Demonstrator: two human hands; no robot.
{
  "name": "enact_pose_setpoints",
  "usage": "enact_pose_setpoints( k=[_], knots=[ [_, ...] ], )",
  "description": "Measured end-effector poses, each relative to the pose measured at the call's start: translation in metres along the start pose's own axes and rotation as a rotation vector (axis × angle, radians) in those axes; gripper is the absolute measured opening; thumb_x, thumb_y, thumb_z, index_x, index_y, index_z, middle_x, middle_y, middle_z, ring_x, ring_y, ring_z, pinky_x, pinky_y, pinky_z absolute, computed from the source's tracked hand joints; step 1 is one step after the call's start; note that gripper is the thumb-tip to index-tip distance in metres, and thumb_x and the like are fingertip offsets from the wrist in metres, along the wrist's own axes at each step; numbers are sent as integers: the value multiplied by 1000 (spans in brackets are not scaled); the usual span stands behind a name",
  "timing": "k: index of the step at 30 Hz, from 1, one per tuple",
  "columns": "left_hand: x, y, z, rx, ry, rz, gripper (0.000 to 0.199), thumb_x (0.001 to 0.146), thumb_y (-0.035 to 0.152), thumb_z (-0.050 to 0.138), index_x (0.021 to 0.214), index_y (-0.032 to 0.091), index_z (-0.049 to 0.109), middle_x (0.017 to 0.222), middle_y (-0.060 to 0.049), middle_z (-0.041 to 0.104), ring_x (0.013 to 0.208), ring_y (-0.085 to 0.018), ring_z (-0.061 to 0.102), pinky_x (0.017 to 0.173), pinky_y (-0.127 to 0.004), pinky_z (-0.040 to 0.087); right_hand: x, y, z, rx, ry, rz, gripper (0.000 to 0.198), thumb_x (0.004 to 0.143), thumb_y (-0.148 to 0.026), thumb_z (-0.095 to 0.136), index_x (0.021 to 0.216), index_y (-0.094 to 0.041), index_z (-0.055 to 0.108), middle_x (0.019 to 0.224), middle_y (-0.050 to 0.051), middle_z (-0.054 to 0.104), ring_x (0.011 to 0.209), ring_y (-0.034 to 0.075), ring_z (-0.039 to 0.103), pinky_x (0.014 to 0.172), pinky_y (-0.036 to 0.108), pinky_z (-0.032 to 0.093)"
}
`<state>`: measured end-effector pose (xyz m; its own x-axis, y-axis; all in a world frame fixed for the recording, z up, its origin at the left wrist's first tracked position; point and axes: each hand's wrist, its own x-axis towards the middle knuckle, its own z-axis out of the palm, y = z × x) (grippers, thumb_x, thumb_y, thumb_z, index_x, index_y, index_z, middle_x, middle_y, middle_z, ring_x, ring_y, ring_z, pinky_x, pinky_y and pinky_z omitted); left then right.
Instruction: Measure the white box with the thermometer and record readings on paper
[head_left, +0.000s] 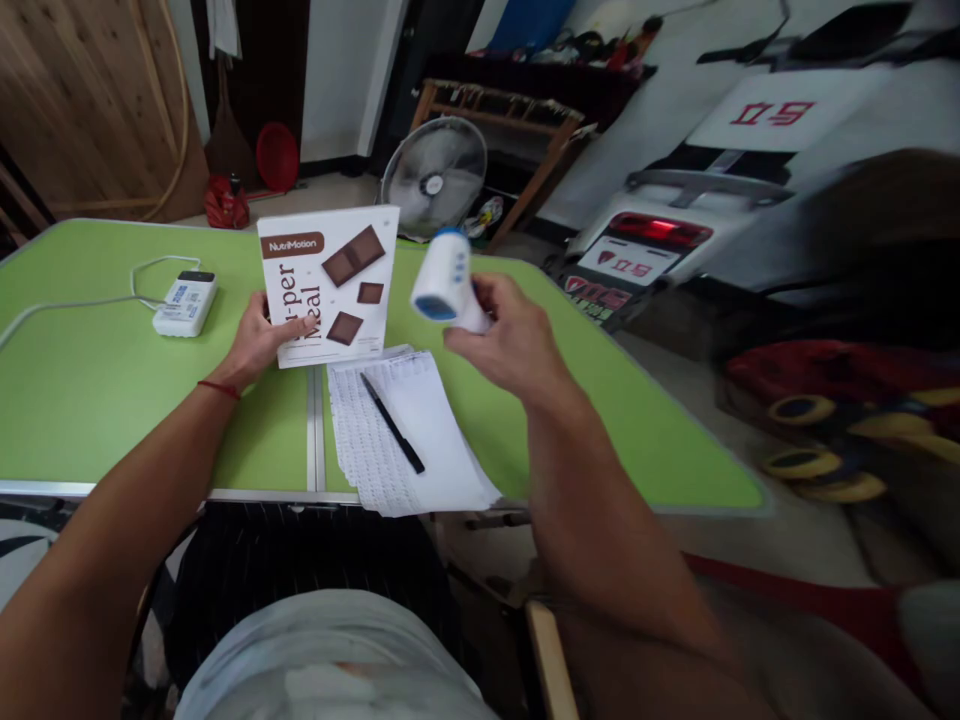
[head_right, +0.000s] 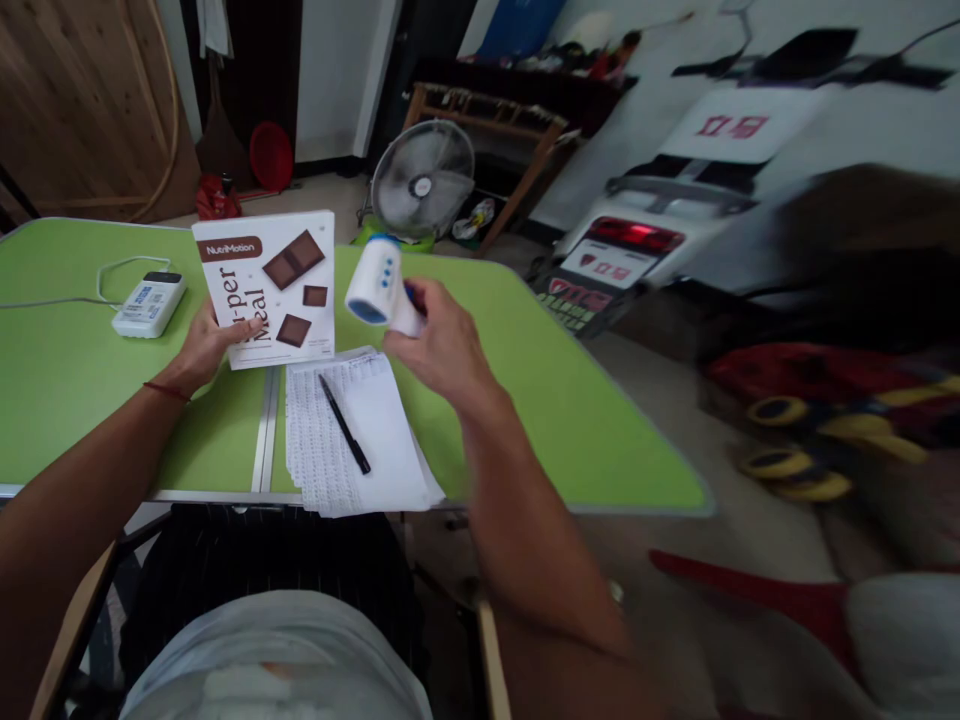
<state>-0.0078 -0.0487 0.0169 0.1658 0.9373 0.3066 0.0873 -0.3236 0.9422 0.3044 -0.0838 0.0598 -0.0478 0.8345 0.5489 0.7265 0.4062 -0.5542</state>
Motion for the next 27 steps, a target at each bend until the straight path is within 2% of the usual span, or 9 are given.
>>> enact_pose_setpoints(
  k=[3,7,10,13,16,23,27],
  knots=[
    [-7,10,5,-138,16,-70,71,66,50,87,120,13,57,128,-18,68,110,-28,69,91,-40,59,-16,-44,2,421,67,112,38,80,-41,64,114,-25,63,93,6,70,78,23,66,65,39,54],
    [-13,16,5,-113,-75,-107,69,67,46,87,120,12,59,126,-18,70,106,-28,70,85,-38,60,-50,-94,24,949,-75,316,33,80,-43,54,107,-24,60,77,1,59,63,16,58,55,33,49],
    [-11,17,2,-102,-118,-90,65,67,46,87,116,13,61,121,-18,72,103,-27,70,81,-36,59,-63,-114,42,1170,-155,520,33,73,-43,57,99,-23,59,68,-3,52,55,13,49,50,29,43],
    [-9,17,0,-124,-116,-79,64,63,47,91,111,14,63,112,-14,74,97,-26,70,79,-36,58,-63,-121,52,1149,-111,652,30,70,-41,65,93,-22,61,63,-6,50,52,10,44,48,27,37],
    [-9,17,1,-131,-117,-86,64,60,45,93,107,14,64,108,-12,74,93,-24,70,81,-36,57,-60,-120,56,1066,-38,680,30,68,-40,70,91,-21,63,59,-7,51,51,9,43,48,27,35],
    [-10,18,1,-156,-120,-58,63,59,40,94,107,16,63,109,-10,73,97,-25,68,82,-37,56,-61,-119,66,963,-55,613,25,71,-41,72,85,-22,65,60,-6,54,54,11,47,53,29,38],
    [-11,20,0,-172,-174,-40,63,60,40,95,109,16,62,106,-10,73,95,-25,69,82,-38,56,-55,-122,71,945,-56,507,30,73,-46,74,89,-22,68,71,-2,63,69,15,57,63,32,47]
  ],
)
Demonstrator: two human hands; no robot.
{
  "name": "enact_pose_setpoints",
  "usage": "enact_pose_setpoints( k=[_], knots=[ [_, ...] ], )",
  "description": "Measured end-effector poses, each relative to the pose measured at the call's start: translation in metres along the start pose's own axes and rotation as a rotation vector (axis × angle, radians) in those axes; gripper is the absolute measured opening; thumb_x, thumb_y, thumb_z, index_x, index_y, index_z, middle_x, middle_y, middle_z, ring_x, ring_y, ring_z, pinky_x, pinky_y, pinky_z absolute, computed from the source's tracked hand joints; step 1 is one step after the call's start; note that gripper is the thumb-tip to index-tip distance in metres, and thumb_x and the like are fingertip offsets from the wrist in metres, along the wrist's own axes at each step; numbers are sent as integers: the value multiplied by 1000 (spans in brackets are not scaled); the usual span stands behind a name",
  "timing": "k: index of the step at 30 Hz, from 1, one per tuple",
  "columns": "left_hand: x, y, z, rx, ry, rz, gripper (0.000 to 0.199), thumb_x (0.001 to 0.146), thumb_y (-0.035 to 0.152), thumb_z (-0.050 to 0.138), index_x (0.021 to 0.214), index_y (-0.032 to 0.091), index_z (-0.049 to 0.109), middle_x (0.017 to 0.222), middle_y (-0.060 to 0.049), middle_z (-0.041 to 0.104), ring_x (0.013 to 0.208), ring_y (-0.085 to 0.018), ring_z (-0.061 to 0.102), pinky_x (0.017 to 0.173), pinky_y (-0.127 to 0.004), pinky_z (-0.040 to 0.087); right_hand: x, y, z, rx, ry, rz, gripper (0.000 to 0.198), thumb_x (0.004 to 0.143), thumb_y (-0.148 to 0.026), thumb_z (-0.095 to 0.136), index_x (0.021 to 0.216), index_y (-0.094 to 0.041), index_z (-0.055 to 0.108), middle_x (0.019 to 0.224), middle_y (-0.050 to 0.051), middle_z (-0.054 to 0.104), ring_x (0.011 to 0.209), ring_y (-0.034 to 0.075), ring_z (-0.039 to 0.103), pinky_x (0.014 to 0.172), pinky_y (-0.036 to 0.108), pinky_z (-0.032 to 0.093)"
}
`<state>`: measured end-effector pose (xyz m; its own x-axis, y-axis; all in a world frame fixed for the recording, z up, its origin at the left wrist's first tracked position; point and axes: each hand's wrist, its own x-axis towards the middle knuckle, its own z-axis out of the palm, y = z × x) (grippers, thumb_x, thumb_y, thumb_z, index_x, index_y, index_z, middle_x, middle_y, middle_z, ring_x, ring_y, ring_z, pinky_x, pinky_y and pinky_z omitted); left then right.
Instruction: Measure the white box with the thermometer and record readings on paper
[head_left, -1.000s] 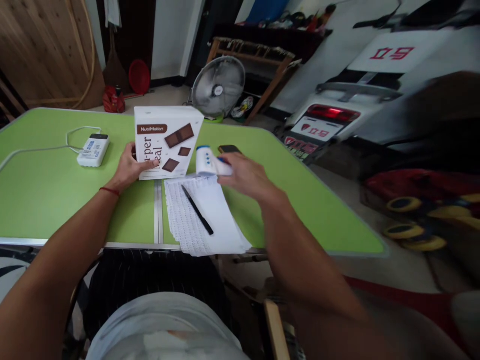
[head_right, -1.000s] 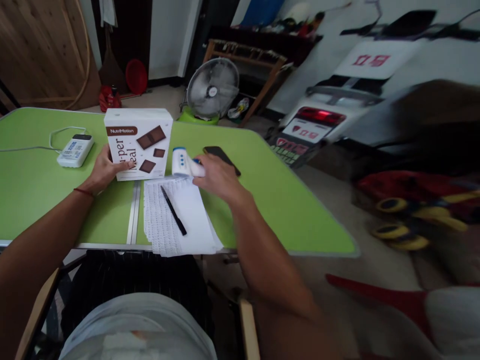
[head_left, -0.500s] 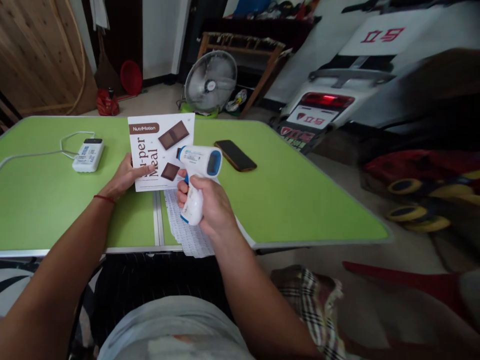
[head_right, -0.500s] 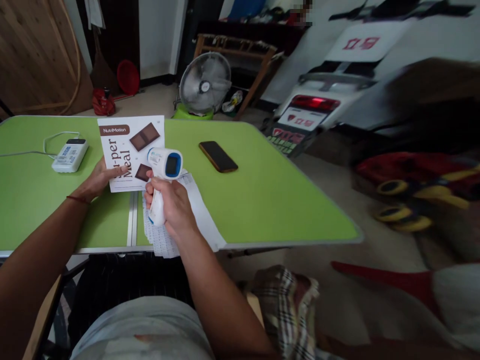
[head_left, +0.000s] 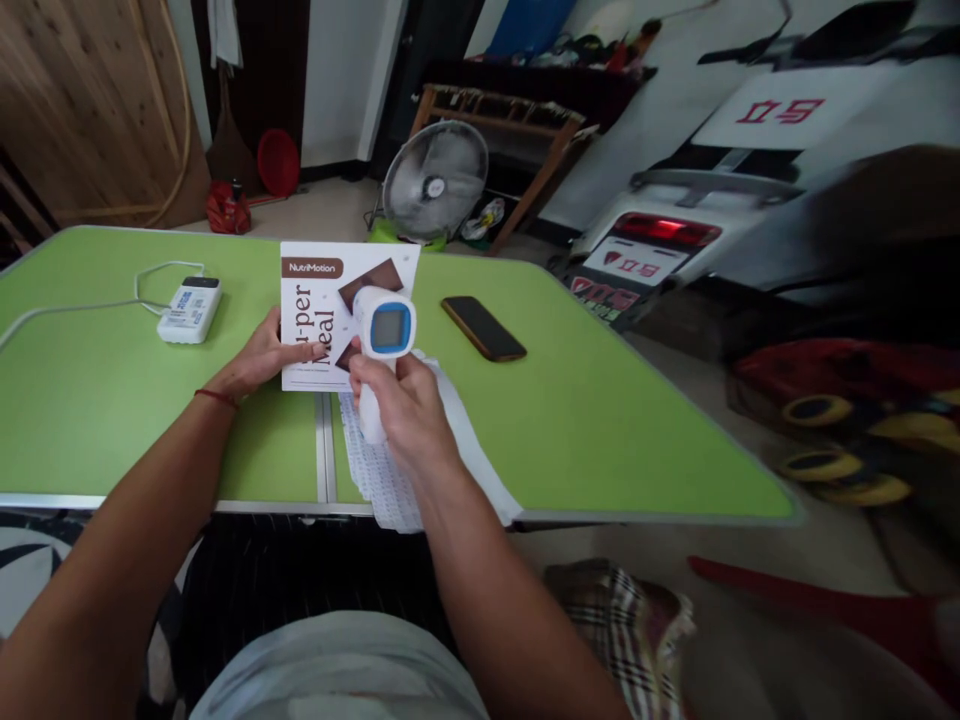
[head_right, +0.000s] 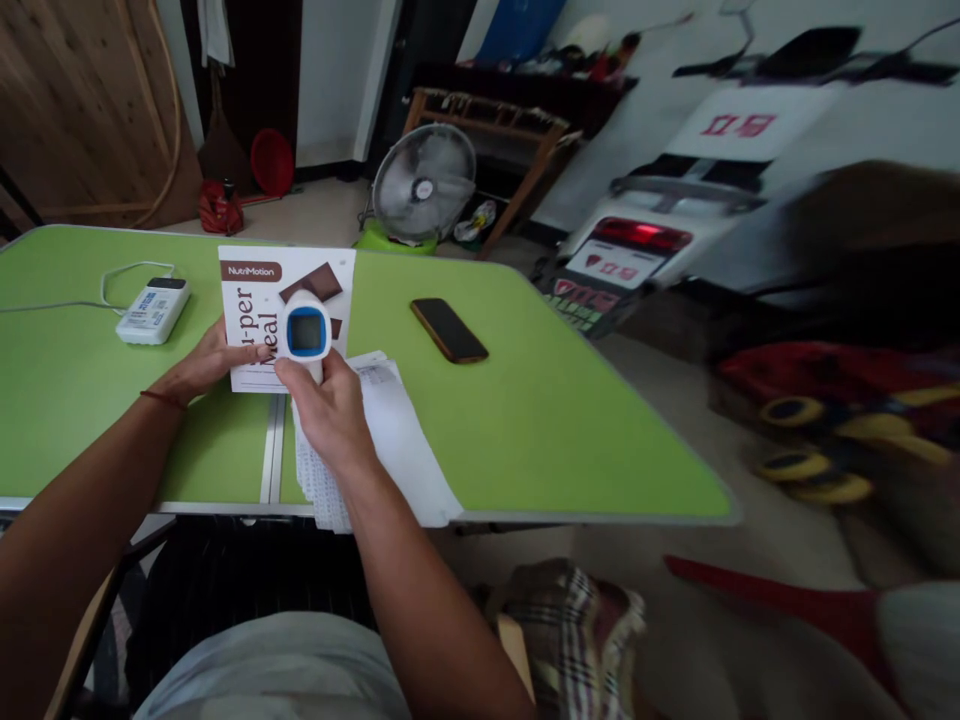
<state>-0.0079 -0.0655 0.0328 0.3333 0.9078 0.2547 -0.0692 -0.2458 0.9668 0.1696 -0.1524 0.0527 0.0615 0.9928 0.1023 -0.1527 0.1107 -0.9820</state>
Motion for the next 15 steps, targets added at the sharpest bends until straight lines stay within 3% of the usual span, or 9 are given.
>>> enact_pose_setpoints(
  k=[5,9,15],
  knots=[
    [2,-2,-2,-16,-32,-3,67,58,44,95,108,16,61,109,-11,74,92,-24,69,81,-38,56,8,2,5,18,-61,-2,41,71,-56,77,93,-22,69,81,2,69,83,20,65,71,36,53],
    [4,-7,-4,-25,-33,0,68,57,44,96,109,18,60,108,-9,74,91,-24,69,80,-37,56,10,2,8,95,-93,38,43,66,-57,82,88,-22,69,77,0,67,79,18,64,69,35,54],
    [4,-7,-4,-28,-62,20,65,61,44,95,108,15,61,105,-9,73,90,-23,69,79,-35,56,10,2,6,27,-63,30,41,71,-59,78,74,-21,64,68,0,63,69,16,60,63,32,50]
  ],
)
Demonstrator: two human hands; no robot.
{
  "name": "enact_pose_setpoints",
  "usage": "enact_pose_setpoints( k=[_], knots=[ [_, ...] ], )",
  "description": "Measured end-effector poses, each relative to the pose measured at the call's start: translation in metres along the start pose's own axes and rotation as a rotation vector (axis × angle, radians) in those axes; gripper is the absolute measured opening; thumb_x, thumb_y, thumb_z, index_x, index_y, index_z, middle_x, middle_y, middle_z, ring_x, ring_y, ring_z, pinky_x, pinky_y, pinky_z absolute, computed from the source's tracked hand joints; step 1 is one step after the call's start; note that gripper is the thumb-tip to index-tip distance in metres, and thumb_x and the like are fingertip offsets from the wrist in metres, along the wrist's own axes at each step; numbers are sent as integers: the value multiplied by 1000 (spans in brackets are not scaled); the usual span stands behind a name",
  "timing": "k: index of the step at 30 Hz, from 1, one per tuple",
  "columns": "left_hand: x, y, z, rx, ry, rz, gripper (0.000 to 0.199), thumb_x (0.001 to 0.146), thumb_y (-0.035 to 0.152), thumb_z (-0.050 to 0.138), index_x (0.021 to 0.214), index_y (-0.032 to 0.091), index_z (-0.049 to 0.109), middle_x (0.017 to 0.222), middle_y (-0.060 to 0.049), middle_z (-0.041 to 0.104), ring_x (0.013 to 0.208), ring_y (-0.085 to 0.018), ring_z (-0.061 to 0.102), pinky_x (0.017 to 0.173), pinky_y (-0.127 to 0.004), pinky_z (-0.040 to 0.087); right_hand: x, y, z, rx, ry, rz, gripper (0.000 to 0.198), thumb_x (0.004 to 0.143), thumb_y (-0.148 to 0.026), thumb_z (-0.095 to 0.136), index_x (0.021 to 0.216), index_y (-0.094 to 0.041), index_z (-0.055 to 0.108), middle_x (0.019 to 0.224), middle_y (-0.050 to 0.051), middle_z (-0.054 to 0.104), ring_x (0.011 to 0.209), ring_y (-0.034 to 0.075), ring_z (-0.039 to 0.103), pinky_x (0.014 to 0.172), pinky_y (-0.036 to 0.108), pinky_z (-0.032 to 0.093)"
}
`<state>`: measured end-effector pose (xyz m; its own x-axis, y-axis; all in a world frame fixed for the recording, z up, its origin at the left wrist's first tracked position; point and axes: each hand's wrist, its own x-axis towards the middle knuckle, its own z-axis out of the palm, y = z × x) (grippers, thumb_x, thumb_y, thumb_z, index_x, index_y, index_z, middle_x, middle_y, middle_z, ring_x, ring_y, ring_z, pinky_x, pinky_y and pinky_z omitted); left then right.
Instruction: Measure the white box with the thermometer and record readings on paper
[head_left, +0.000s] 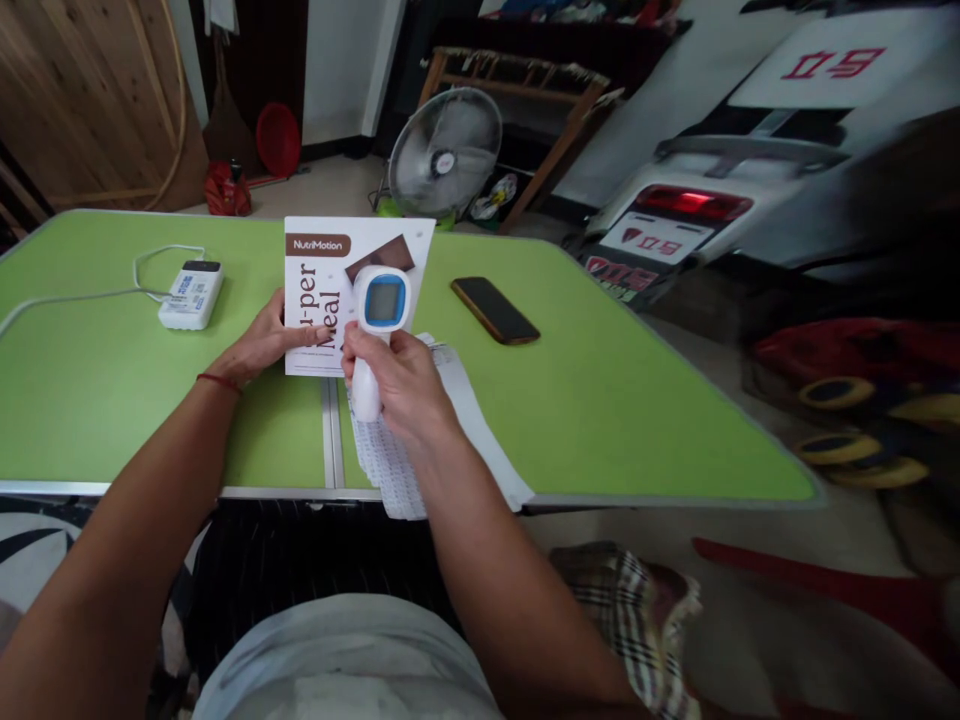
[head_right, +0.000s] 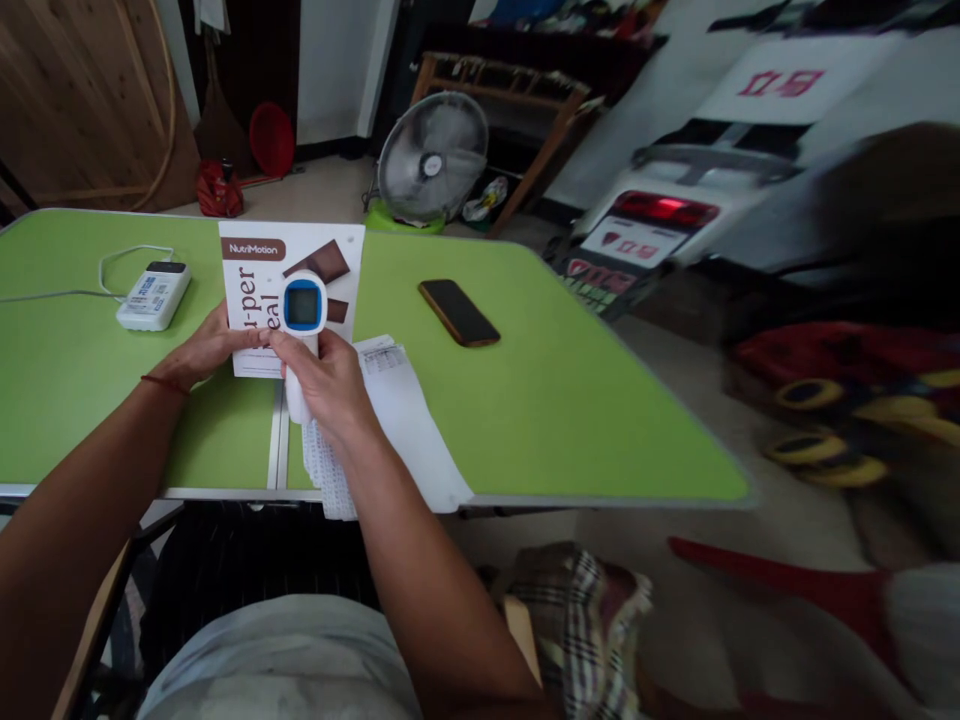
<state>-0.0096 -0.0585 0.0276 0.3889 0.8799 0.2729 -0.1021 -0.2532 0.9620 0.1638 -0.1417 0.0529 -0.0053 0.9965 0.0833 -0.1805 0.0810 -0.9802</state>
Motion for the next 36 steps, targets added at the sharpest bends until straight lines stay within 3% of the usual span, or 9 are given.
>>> enact_pose_setpoints(
  k=[6,18,26,36],
  knots=[
    [1,1,0,0,-28,11,62,63,44,94,108,15,63,106,-10,74,90,-23,70,80,-35,57,0,3,3,11,42,-7,38,67,-55,80,76,-21,67,64,-2,61,63,14,56,62,31,48],
    [1,-1,-2,13,4,5,67,61,41,95,113,18,60,109,-9,73,97,-25,70,83,-36,58,0,7,4,-24,50,-36,45,69,-61,77,89,-20,72,75,3,71,78,20,66,70,36,55],
    [1,1,-2,18,-4,10,71,60,44,95,114,18,59,112,-11,72,105,-29,68,88,-42,58,-2,9,6,-70,54,-52,46,71,-63,74,89,-21,70,76,3,71,79,20,66,70,36,54],
    [1,4,0,48,-33,10,68,61,49,94,112,17,64,111,-11,72,101,-28,69,89,-42,58,-3,9,5,-12,67,-33,42,69,-58,78,87,-21,70,74,1,68,76,18,62,69,35,51]
  ],
)
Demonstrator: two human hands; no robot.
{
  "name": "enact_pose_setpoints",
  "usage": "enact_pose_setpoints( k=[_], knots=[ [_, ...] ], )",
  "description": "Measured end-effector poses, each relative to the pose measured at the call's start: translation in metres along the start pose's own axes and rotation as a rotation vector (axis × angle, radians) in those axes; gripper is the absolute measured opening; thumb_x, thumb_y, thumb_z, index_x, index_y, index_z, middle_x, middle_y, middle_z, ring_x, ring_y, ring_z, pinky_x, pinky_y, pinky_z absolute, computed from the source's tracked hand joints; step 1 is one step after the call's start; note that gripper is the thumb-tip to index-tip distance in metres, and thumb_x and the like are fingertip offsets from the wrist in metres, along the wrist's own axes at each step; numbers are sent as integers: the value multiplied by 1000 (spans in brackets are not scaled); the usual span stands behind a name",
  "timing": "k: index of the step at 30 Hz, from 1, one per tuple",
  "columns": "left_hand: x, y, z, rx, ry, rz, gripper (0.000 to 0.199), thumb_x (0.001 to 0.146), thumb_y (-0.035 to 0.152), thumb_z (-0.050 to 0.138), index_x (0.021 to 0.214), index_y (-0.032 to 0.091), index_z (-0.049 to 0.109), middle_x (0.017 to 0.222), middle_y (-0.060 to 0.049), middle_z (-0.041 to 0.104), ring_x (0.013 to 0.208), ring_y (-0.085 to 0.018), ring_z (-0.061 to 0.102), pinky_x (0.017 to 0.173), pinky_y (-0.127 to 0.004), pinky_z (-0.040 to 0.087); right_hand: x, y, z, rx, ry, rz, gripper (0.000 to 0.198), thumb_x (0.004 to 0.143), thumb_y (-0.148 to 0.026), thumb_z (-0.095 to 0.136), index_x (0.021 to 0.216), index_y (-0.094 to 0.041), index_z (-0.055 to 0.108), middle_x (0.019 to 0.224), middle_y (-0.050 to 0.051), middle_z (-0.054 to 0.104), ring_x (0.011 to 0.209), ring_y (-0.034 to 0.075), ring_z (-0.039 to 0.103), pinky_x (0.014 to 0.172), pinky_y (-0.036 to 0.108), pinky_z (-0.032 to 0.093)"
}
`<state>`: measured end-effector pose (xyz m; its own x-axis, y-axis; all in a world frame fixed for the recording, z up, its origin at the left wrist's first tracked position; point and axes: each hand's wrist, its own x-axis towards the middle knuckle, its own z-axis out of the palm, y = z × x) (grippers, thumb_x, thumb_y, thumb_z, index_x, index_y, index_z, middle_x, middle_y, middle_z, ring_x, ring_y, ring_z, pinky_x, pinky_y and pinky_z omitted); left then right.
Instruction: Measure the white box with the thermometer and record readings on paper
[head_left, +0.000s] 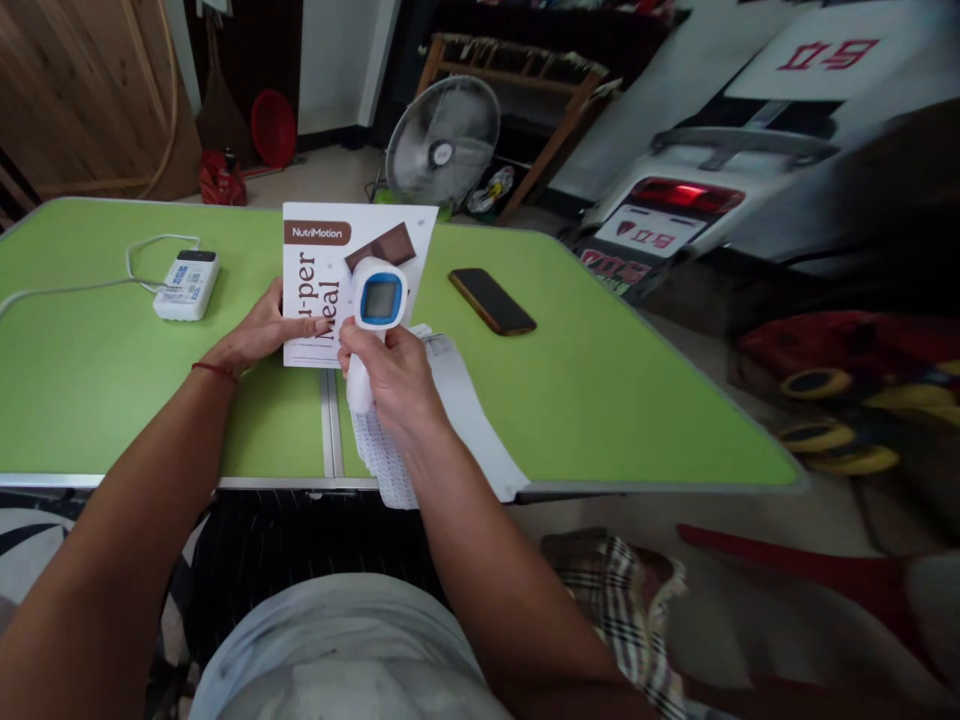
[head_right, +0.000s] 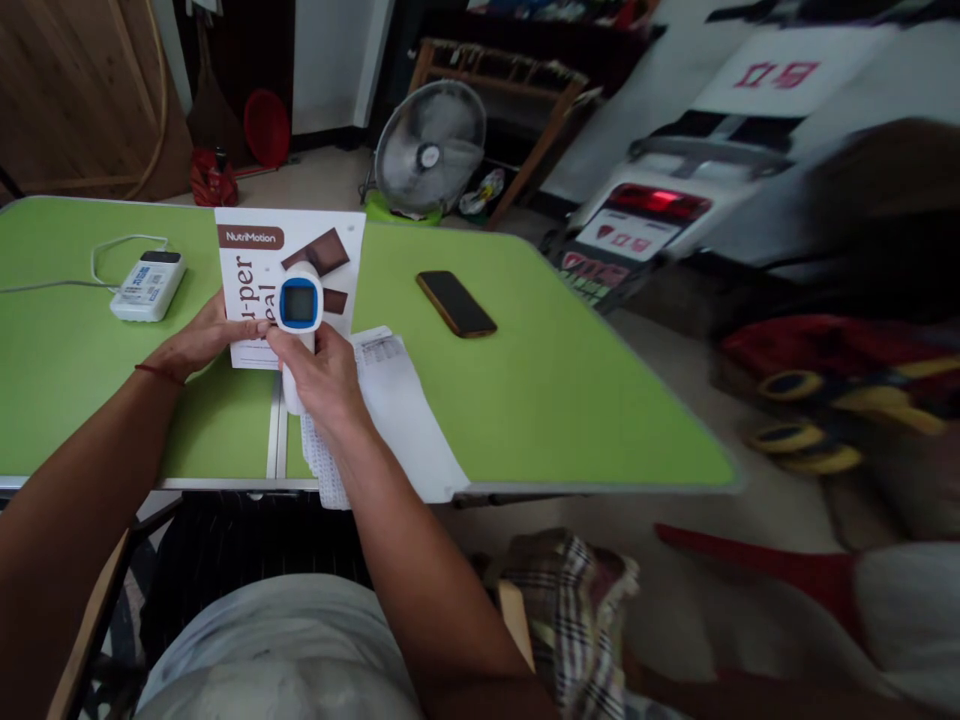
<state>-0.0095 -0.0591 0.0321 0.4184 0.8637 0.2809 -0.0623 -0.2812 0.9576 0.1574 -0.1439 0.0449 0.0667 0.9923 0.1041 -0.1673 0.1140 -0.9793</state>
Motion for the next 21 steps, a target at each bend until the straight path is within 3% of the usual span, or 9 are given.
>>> enact_pose_setpoints(
  k=[13,21],
  knots=[
    [1,2,-11,69,2,-100,67,61,40,95,114,15,63,111,-12,72,98,-28,69,87,-41,56,0,6,0,-3,-18,-13,38,71,-55,77,86,-22,68,72,-1,64,70,16,58,70,34,49],
    [1,1,-12,32,-22,-81,69,60,39,96,116,15,62,114,-14,72,100,-28,70,84,-39,56,-1,5,0,19,-16,-2,38,69,-54,77,87,-23,68,72,-2,65,72,16,59,71,34,50]
  ],
)
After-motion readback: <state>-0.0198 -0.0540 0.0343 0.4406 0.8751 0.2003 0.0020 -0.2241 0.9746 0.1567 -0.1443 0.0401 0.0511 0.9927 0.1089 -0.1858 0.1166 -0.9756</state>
